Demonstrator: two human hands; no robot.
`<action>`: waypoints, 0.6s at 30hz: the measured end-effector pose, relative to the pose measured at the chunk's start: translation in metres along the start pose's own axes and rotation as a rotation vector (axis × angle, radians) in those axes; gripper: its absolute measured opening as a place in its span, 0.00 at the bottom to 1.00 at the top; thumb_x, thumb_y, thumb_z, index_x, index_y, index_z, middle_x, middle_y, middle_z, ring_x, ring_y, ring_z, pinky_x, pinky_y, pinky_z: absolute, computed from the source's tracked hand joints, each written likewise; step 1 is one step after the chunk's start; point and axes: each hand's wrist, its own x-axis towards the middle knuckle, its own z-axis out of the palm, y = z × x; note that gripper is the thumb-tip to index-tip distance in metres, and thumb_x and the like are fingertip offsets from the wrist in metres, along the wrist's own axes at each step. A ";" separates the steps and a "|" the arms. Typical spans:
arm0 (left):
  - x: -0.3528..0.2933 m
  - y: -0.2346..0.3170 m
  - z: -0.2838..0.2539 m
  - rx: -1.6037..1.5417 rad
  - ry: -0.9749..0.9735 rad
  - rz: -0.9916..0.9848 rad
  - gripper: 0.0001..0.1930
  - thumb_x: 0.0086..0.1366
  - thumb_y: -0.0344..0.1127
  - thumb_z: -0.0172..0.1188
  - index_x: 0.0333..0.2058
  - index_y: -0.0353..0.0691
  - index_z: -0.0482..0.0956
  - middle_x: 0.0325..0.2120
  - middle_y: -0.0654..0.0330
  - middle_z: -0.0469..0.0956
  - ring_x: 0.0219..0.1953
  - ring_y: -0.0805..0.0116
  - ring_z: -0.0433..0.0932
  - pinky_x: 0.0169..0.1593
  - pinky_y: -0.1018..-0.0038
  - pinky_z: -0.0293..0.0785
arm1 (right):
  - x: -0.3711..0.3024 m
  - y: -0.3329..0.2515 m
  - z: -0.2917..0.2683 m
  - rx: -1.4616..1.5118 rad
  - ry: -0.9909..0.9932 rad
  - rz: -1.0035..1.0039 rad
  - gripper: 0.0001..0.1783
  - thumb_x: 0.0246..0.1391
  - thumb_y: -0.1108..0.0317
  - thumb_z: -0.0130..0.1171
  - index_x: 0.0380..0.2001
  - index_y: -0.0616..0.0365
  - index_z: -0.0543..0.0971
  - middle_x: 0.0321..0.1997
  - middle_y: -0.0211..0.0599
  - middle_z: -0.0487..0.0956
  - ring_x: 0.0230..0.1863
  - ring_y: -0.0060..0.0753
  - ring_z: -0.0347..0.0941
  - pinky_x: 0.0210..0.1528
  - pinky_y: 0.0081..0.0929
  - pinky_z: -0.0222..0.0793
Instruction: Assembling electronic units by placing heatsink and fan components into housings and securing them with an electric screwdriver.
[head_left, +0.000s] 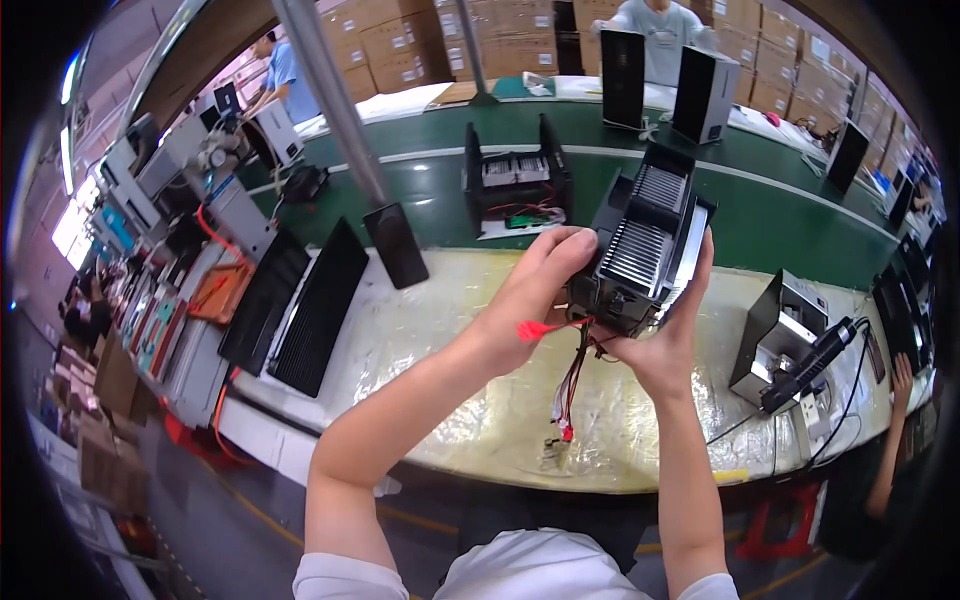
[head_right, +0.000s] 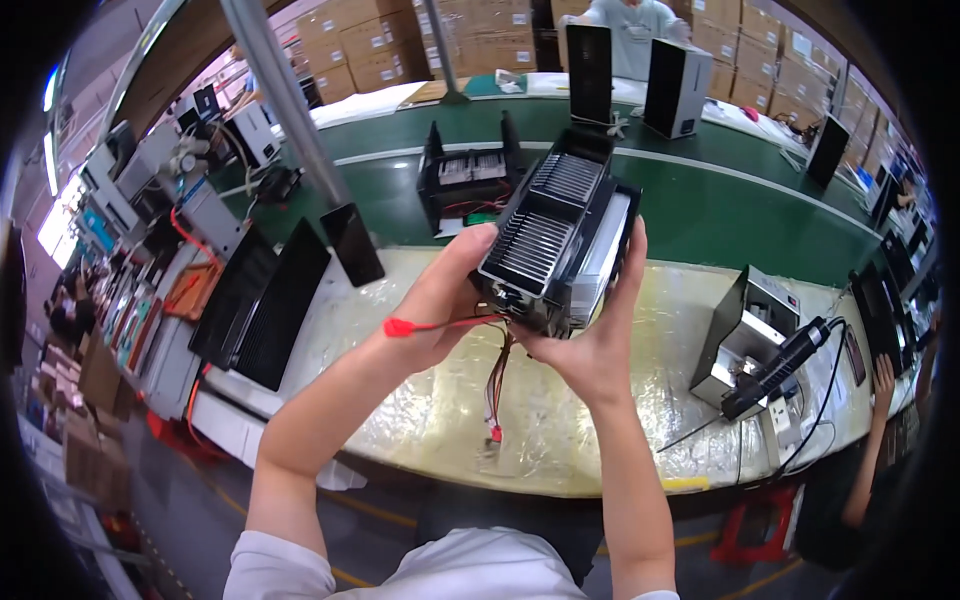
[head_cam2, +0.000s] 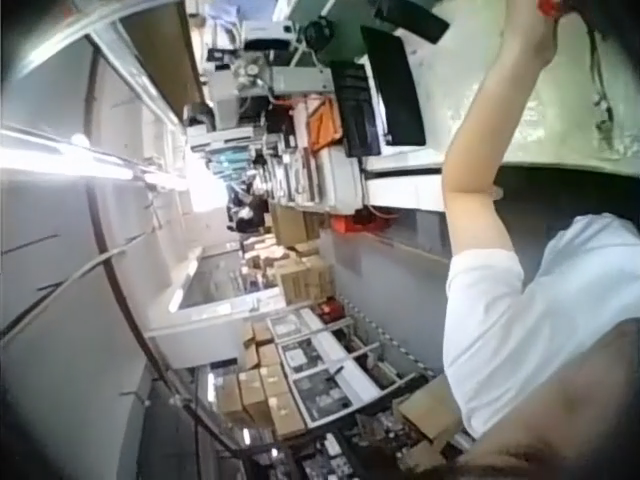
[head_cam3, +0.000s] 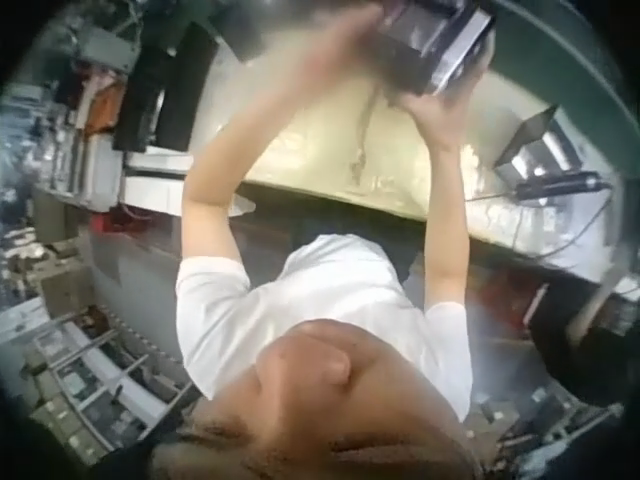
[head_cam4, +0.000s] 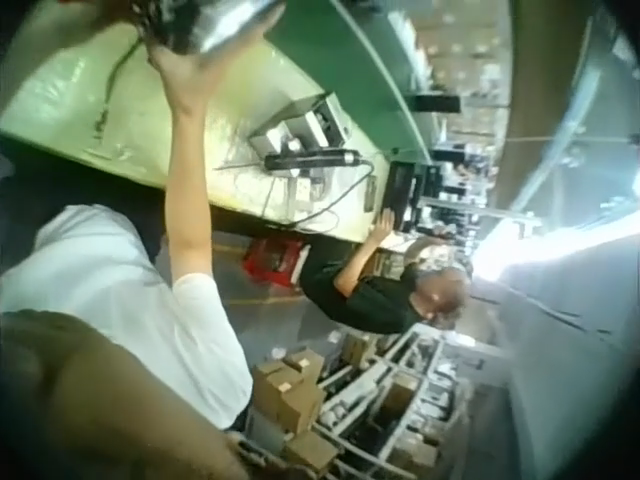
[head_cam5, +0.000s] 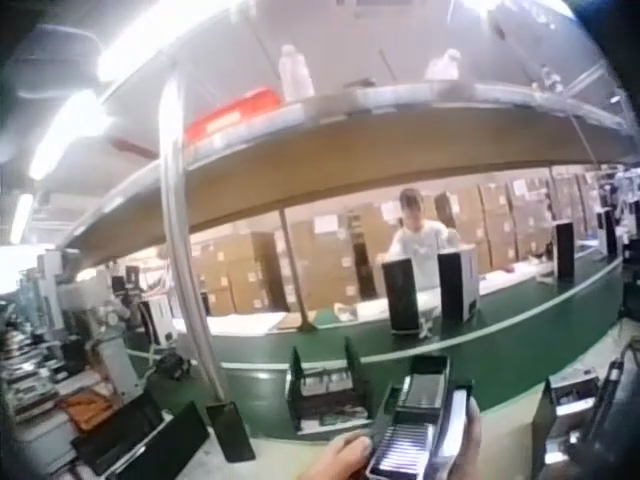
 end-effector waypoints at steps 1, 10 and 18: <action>-0.014 0.005 -0.010 0.004 0.012 0.006 0.29 0.70 0.58 0.56 0.60 0.45 0.69 0.48 0.61 0.76 0.48 0.69 0.76 0.52 0.70 0.72 | -0.005 -0.002 0.005 0.012 -0.008 -0.001 0.78 0.25 0.74 0.80 0.76 0.48 0.38 0.70 0.42 0.60 0.66 0.40 0.66 0.65 0.35 0.69; -0.211 0.073 -0.248 1.722 0.899 -0.175 0.27 0.56 0.38 0.67 0.54 0.33 0.75 0.48 0.39 0.79 0.53 0.40 0.78 0.56 0.54 0.75 | -0.063 0.039 -0.047 0.172 0.066 0.144 0.69 0.27 0.74 0.78 0.74 0.55 0.50 0.65 0.36 0.66 0.63 0.38 0.67 0.63 0.37 0.69; -0.215 0.045 -0.183 1.591 0.632 -0.163 0.26 0.55 0.35 0.63 0.54 0.33 0.76 0.39 0.39 0.82 0.44 0.45 0.82 0.51 0.60 0.78 | -0.083 0.042 -0.115 0.033 0.181 0.071 0.58 0.41 0.67 0.76 0.72 0.59 0.54 0.64 0.37 0.67 0.60 0.33 0.67 0.63 0.30 0.64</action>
